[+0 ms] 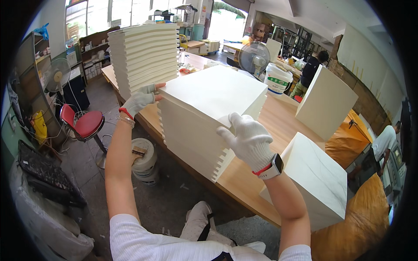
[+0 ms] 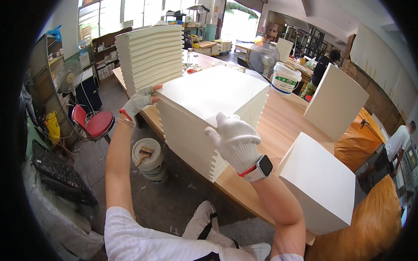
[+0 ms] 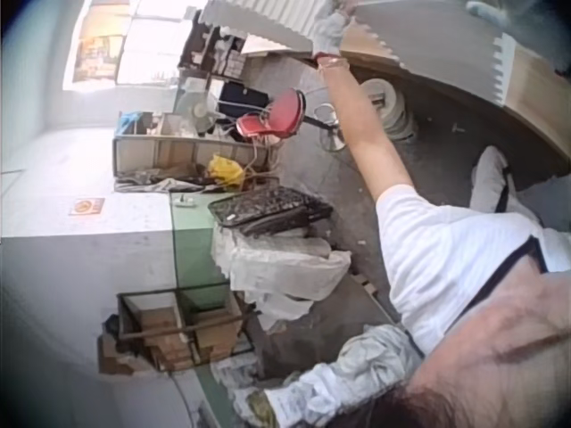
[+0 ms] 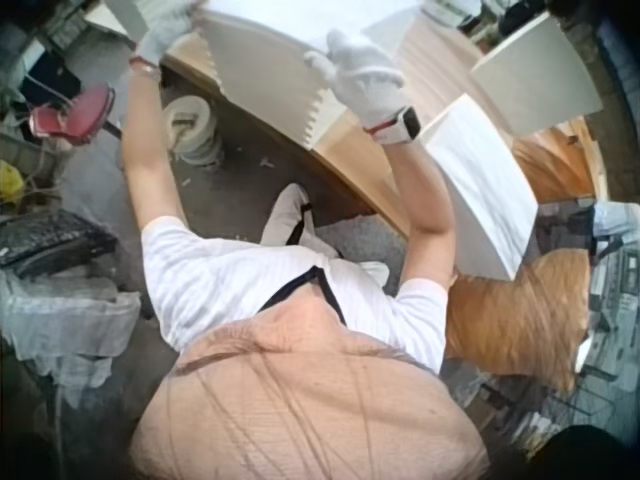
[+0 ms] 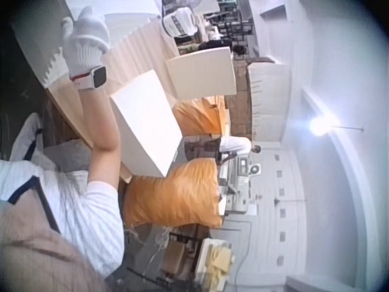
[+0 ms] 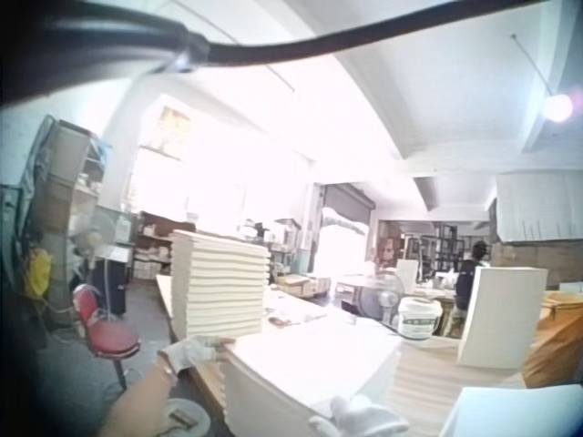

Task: The person picks up and aligns stacks of white paper sheets with serrated edges, moving them from one pile to another on a wooden table.

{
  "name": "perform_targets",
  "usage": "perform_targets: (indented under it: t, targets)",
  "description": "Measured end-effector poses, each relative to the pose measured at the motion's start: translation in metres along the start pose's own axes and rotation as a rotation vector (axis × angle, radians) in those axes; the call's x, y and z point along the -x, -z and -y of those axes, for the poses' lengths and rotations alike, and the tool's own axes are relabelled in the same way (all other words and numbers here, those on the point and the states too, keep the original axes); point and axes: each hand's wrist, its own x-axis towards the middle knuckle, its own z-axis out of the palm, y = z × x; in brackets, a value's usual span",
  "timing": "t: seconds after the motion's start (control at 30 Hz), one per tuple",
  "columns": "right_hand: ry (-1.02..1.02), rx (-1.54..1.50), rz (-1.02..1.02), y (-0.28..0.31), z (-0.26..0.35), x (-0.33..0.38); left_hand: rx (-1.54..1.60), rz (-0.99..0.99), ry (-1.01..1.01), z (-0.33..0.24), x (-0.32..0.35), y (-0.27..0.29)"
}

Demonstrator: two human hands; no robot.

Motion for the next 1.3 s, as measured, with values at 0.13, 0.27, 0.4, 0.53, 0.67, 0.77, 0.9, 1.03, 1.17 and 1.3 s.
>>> perform_targets:
  t: [0.13,0.27,0.4,0.53,0.67,0.77,0.9,1.03,1.17,1.3]
  targets:
    - [0.045,-0.022,-0.072,-0.009,-0.005,0.002,-0.025,-0.081,-0.058,0.002,-0.001,0.001]
    - [0.065,-0.035,-0.145,-0.010,-0.006,0.002,-0.087,-0.136,-0.025,-0.021,-0.002,-0.010]
    - [0.085,-0.053,-0.173,-0.016,-0.006,0.004,-0.067,-0.084,-0.027,-0.013,-0.002,0.002]
    - [0.088,-0.082,-0.212,-0.019,-0.008,0.005,-0.057,-0.043,0.020,-0.023,0.000,0.003]
    - [0.090,-0.097,-0.224,-0.021,-0.008,0.005,-0.024,-0.038,0.040,-0.026,0.002,0.002]
    - [0.099,-0.068,-0.200,-0.022,-0.011,0.006,0.015,-0.079,0.054,-0.027,0.006,-0.006]
    - [0.112,0.001,-0.224,-0.031,-0.006,0.018,-0.043,-0.066,0.008,-0.016,0.001,0.001]
    - [0.064,0.038,-0.167,-0.034,-0.001,0.025,0.018,-0.065,0.017,-0.007,0.005,0.005]
    - [0.029,0.005,-0.149,-0.043,-0.001,0.018,-0.067,-0.086,0.044,-0.003,-0.001,0.012]
    - [0.051,-0.134,-0.211,-0.036,-0.006,0.036,0.125,-0.053,0.044,0.014,0.001,0.019]
